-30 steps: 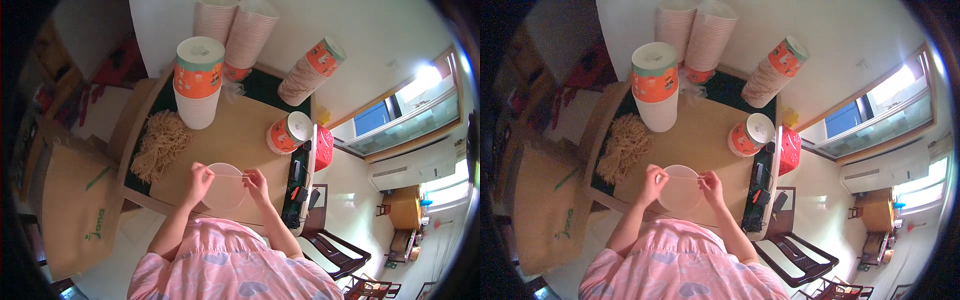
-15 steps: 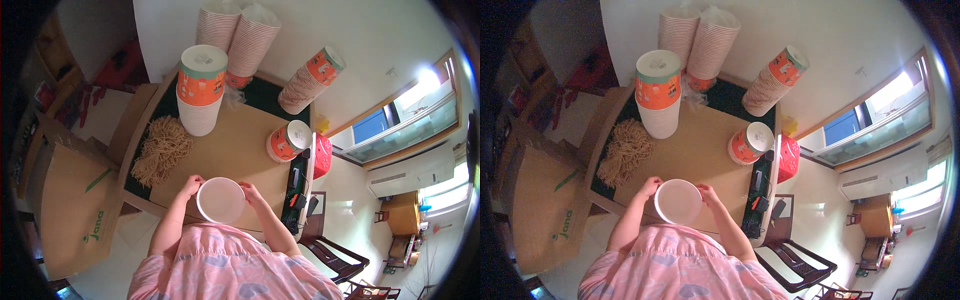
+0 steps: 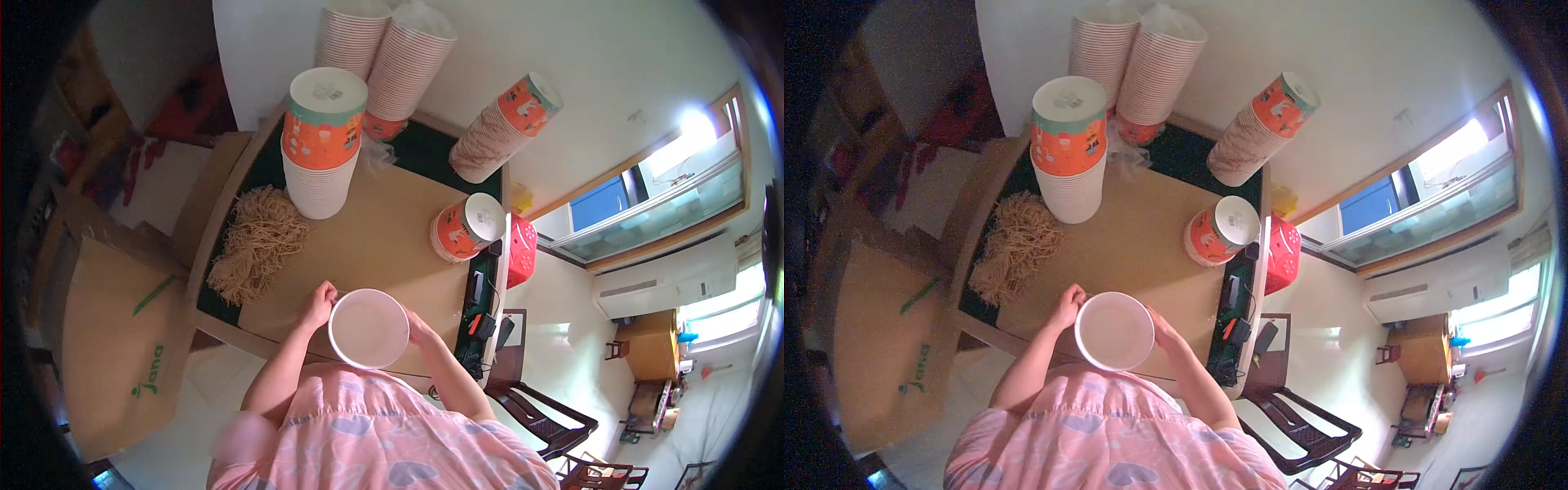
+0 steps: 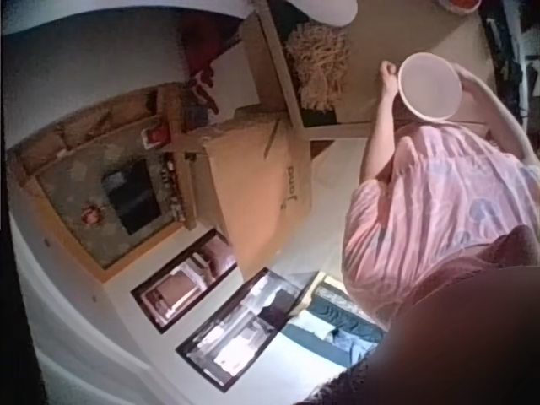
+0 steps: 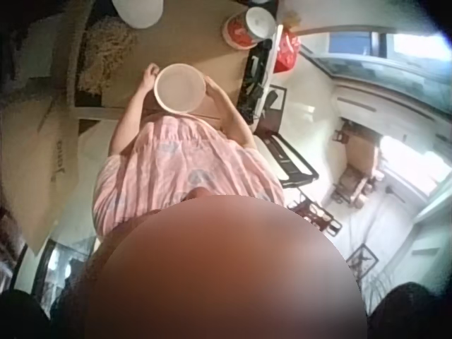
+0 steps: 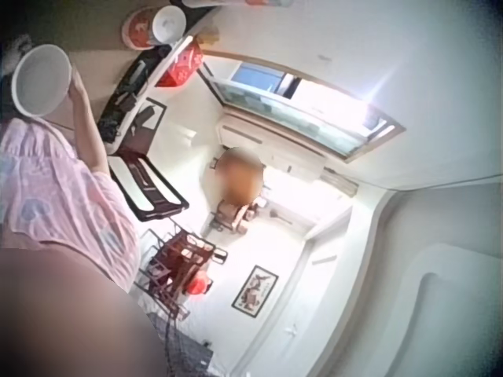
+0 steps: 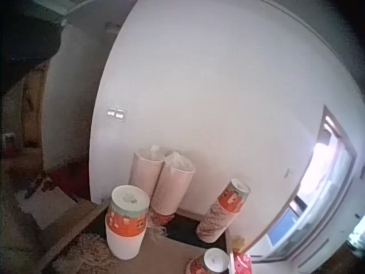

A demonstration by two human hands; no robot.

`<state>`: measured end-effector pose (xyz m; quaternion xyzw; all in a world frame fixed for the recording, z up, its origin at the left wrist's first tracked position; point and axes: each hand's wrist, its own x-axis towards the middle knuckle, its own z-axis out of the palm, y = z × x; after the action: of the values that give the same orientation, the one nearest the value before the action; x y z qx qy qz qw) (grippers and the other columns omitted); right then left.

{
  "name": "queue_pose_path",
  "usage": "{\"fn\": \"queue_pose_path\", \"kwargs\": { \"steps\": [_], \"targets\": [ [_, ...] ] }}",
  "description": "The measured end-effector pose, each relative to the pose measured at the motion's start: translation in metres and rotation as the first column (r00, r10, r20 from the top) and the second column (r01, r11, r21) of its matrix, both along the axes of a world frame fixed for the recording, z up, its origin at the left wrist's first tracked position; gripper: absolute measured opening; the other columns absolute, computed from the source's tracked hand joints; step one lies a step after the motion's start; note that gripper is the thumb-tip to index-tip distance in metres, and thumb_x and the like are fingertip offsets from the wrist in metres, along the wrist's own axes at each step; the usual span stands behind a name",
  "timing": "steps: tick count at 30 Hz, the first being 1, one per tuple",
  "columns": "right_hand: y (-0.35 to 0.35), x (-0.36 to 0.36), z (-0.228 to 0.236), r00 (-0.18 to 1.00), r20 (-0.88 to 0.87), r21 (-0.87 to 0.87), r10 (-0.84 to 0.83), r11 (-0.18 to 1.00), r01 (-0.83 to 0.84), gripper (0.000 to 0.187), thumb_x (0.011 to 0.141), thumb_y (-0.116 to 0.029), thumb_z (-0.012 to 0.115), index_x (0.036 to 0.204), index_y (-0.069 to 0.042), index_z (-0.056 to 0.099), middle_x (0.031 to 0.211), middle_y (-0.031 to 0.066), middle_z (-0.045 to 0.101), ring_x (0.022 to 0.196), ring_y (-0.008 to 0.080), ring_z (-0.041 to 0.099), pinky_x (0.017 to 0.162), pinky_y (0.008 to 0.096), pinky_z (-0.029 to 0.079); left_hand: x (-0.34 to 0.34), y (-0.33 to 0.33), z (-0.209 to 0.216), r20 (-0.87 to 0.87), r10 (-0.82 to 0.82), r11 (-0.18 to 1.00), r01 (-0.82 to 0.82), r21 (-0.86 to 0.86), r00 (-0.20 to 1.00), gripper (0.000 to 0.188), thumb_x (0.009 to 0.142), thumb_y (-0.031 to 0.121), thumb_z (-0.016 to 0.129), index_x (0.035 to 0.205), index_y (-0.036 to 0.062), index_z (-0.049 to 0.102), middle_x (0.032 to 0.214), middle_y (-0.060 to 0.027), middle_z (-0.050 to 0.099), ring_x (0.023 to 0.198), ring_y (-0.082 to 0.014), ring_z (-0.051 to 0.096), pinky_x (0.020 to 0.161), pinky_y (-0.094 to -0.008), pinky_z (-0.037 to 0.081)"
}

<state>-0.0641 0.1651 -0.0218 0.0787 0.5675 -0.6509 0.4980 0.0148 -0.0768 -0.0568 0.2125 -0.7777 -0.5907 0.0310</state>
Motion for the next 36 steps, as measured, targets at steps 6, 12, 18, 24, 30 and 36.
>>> {"fn": "queue_pose_path", "kwargs": {
  "steps": [6, 12, 18, 24, 30, 36],
  "targets": [
    [0.014, -0.025, 0.053, 0.881, -0.439, 0.084, -0.176, 0.968, 0.235, 0.031, 0.091, -0.024, 0.046, 0.112, -0.001, 0.054, 0.105, 0.0082, 0.059, 0.092, 0.0149, 0.056, 0.080, 0.0280, 0.046, -0.022, 0.017, 0.074, -0.133, -0.094, 0.973, 0.119, 0.197, 0.987, 0.008, 0.084, 0.013, 0.055, 0.082, 0.0052, 0.055, 0.067, -0.0078, 0.058, 0.066, -0.0152, 0.057, 0.059, -0.0310, 0.045],
    [0.022, -0.074, 0.198, 0.022, -0.998, -0.045, -0.064, 0.876, 0.480, 0.016, 0.082, -0.004, 0.050, 0.097, -0.002, 0.056, 0.094, 0.0107, 0.052, 0.088, 0.0180, 0.052, 0.078, 0.0297, 0.043, -0.112, 0.027, 0.195, -0.374, -0.359, 0.874, 0.166, -0.458, 0.855, 0.016, 0.079, 0.018, 0.062, 0.081, 0.0039, 0.056, 0.074, -0.0115, 0.059, 0.070, -0.0283, 0.060, 0.061, -0.0386, 0.046],
    [0.041, -0.107, 0.254, -0.598, -0.726, -0.025, 0.339, 0.856, 0.516, 0.026, 0.070, -0.010, 0.058, 0.096, -0.004, 0.058, 0.106, 0.0161, 0.051, 0.098, 0.0312, 0.046, 0.086, 0.0401, 0.037, -0.202, 0.079, 0.228, -0.362, -0.265, 0.924, 0.128, -0.361, 0.894, 0.014, 0.080, 0.018, 0.058, 0.082, 0.0049, 0.056, 0.072, -0.0141, 0.061, 0.070, -0.0321, 0.061, 0.062, -0.0422, 0.047],
    [0.064, -0.153, 0.233, -0.677, -0.590, 0.125, 0.440, 0.878, 0.462, 0.025, 0.066, -0.015, 0.064, 0.091, -0.010, 0.059, 0.109, 0.0136, 0.049, 0.099, 0.0316, 0.046, 0.084, 0.0426, 0.038, -0.262, 0.110, 0.200, -0.338, -0.267, 0.944, 0.175, -0.279, 0.903, 0.014, 0.084, 0.019, 0.051, 0.086, 0.0061, 0.056, 0.079, -0.0167, 0.061, 0.078, -0.0347, 0.059, 0.066, -0.0456, 0.046],
    [0.078, -0.195, 0.197, -0.651, -0.568, 0.195, 0.503, 0.851, 0.487, 0.031, 0.065, -0.011, 0.066, 0.094, -0.014, 0.059, 0.109, 0.0113, 0.048, 0.096, 0.0303, 0.048, 0.088, 0.0451, 0.037, -0.313, 0.134, 0.175, -0.371, -0.212, 0.950, 0.101, -0.295, 0.904, 0.013, 0.084, 0.019, 0.050, 0.089, 0.0083, 0.055, 0.083, -0.0162, 0.060, 0.080, -0.0358, 0.059, 0.067, -0.0467, 0.045],
    [0.070, -0.200, 0.160, -0.587, -0.565, 0.266, 0.580, 0.801, 0.535, 0.028, 0.066, -0.013, 0.067, 0.092, -0.016, 0.057, 0.107, 0.0081, 0.048, 0.101, 0.0290, 0.047, 0.100, 0.0591, 0.024, -0.340, 0.138, 0.143, -0.344, -0.215, 0.953, 0.118, -0.280, 0.914, 0.013, 0.083, 0.018, 0.049, 0.089, 0.0082, 0.055, 0.086, -0.0159, 0.060, 0.082, -0.0372, 0.058, 0.069, -0.0460, 0.046]
  ]
}}
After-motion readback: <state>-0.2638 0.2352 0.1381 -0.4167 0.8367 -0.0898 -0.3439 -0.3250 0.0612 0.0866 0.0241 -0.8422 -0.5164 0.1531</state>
